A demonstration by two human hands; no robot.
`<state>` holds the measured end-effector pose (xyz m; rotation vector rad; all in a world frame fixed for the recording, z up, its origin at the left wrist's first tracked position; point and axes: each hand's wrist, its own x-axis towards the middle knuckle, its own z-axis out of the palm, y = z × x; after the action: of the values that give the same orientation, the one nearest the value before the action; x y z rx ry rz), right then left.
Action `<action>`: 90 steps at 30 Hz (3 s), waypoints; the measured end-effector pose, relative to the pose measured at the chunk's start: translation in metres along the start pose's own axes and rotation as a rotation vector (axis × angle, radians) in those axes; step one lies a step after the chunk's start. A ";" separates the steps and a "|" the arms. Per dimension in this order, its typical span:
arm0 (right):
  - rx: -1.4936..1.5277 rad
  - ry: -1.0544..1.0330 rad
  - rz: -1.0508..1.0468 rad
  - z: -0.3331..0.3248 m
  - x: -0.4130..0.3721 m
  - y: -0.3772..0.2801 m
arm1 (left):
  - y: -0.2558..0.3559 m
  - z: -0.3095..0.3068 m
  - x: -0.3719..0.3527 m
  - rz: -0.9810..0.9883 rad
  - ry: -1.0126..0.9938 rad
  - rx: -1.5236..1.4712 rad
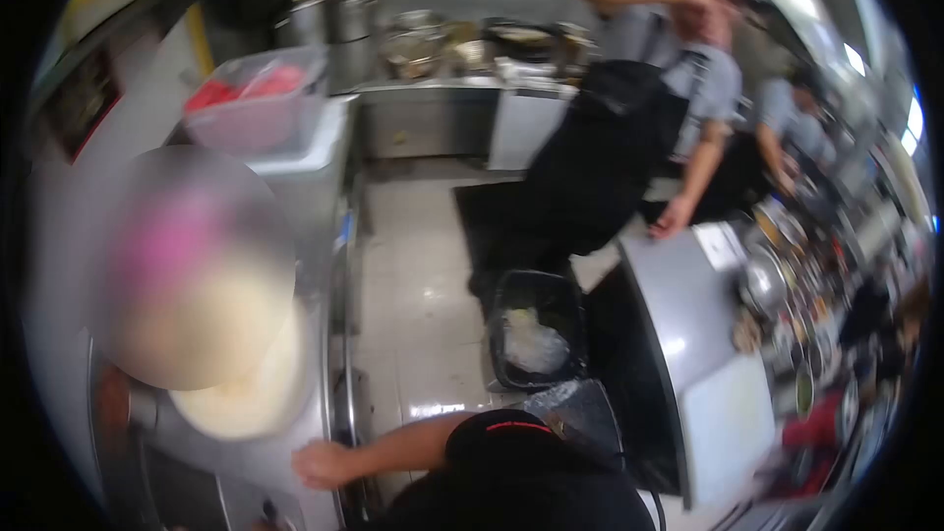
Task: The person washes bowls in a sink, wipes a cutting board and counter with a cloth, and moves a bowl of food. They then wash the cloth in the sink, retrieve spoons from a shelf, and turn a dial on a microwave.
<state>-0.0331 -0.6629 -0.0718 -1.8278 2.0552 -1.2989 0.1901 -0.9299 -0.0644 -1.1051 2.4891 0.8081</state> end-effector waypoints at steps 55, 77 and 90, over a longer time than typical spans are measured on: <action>-0.772 -0.826 -0.021 0.138 0.268 -0.017 | 0.062 0.067 -0.173 -0.761 0.543 -0.867; -1.392 -1.311 -0.819 0.188 0.315 -0.072 | 0.162 0.137 -0.242 -0.838 0.921 -0.333; -1.050 -1.338 -0.880 0.235 0.302 -0.138 | 0.346 0.362 -0.343 -1.561 1.109 -0.979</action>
<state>0.1261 -1.0299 0.0014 -2.7439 1.0336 1.2095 0.1716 -0.3233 -0.0608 -3.6193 0.4769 0.8244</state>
